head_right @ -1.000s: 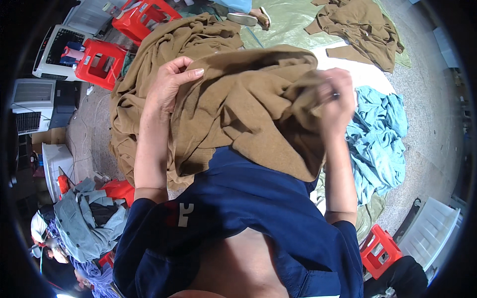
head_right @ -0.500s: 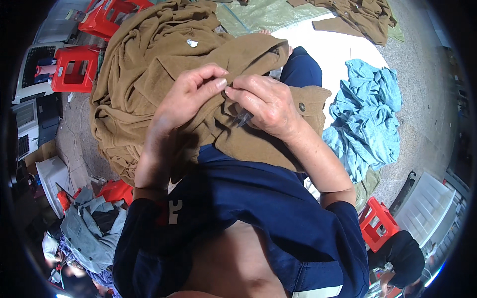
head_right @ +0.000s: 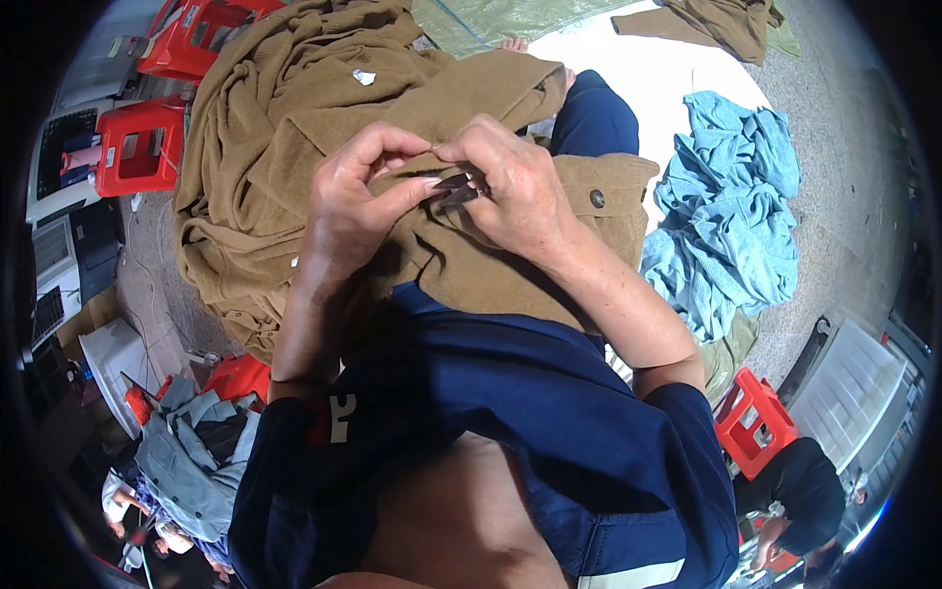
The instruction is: Trimming excess threads and inspecting buttons on brown sweaters.
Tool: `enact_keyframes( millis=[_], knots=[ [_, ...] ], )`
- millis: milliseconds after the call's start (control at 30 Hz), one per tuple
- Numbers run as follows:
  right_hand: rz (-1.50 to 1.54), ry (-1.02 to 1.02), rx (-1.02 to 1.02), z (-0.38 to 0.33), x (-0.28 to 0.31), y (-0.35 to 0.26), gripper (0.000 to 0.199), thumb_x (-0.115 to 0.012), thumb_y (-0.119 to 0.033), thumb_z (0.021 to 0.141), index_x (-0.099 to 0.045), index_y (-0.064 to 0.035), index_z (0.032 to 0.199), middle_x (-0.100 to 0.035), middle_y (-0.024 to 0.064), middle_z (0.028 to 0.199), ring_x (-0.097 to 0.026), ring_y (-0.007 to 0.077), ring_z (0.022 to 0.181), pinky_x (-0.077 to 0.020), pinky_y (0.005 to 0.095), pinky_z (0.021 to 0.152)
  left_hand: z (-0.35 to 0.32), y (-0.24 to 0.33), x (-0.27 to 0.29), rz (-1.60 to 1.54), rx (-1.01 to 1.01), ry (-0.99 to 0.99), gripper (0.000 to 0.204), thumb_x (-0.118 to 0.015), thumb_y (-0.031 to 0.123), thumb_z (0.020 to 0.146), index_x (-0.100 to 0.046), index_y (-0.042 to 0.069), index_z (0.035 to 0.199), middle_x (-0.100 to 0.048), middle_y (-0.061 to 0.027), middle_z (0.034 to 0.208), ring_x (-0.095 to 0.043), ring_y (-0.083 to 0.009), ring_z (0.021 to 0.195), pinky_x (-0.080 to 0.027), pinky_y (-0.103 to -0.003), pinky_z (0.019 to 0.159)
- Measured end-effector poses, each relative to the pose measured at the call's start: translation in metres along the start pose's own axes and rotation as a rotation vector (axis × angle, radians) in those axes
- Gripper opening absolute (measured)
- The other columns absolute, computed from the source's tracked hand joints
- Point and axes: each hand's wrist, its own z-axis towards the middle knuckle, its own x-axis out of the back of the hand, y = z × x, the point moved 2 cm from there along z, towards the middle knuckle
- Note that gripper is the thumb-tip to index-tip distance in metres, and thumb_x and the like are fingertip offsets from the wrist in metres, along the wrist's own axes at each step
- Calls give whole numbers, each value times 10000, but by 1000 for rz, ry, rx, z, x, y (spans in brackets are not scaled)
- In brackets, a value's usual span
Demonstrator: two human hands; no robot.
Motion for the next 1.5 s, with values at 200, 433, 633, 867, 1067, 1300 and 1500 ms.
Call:
enact_keyframes(
  millis=[200,433,633,867,1067,1300,1500],
  knots=[
    [63,61,15,-3,-6,6,206,-708,41,677,-562,-17,810,-597,90,759,-634,242,699,-476,319,565,-4,2,5,396,-171,-169,217,-738,101,778,-613,-22,905,-626,-109,860,-630,-247,718,-529,-306,635],
    [167,140,8,-5,-6,8,207,-668,78,638,-534,-16,764,-608,92,757,-637,219,663,-484,290,531,-7,-6,2,245,-29,-139,154,-716,103,770,-605,1,801,-574,-88,718,-628,-239,661,-495,-339,561],
    [-153,150,195,-2,-6,8,178,-627,5,695,-534,-38,841,-572,95,834,-619,225,686,-494,313,529,-12,-6,-11,689,-246,92,132,-670,117,763,-589,22,807,-612,-111,752,-619,-275,648,-483,-343,568],
    [-309,-152,-322,-39,30,26,269,-654,-19,746,-572,-43,1001,-584,98,908,-635,271,778,-517,374,677,-51,-42,47,188,319,-180,149,-711,82,818,-605,3,887,-602,-8,751,-550,-75,722,-448,-228,684],
    [-33,-65,-496,-49,32,37,174,-652,29,767,-621,-14,933,-653,112,913,-658,243,870,-521,316,749,-77,-32,72,-2,694,-173,110,-708,26,797,-609,65,826,-568,46,746,-509,-31,662,-426,-183,630],
    [-94,61,257,-19,49,-10,105,-628,-3,831,-569,-2,917,-674,149,875,-663,275,799,-517,338,683,-38,14,67,-588,467,155,138,-713,10,792,-605,24,877,-636,-36,797,-618,-92,701,-489,-197,637],
    [-126,160,559,-8,28,-25,223,-716,-77,644,-699,-56,866,-598,49,846,-603,184,664,-482,278,535,0,30,7,-428,285,-200,90,-652,101,878,-598,29,881,-527,45,775,-456,-28,710,-365,-190,616]
  ],
)
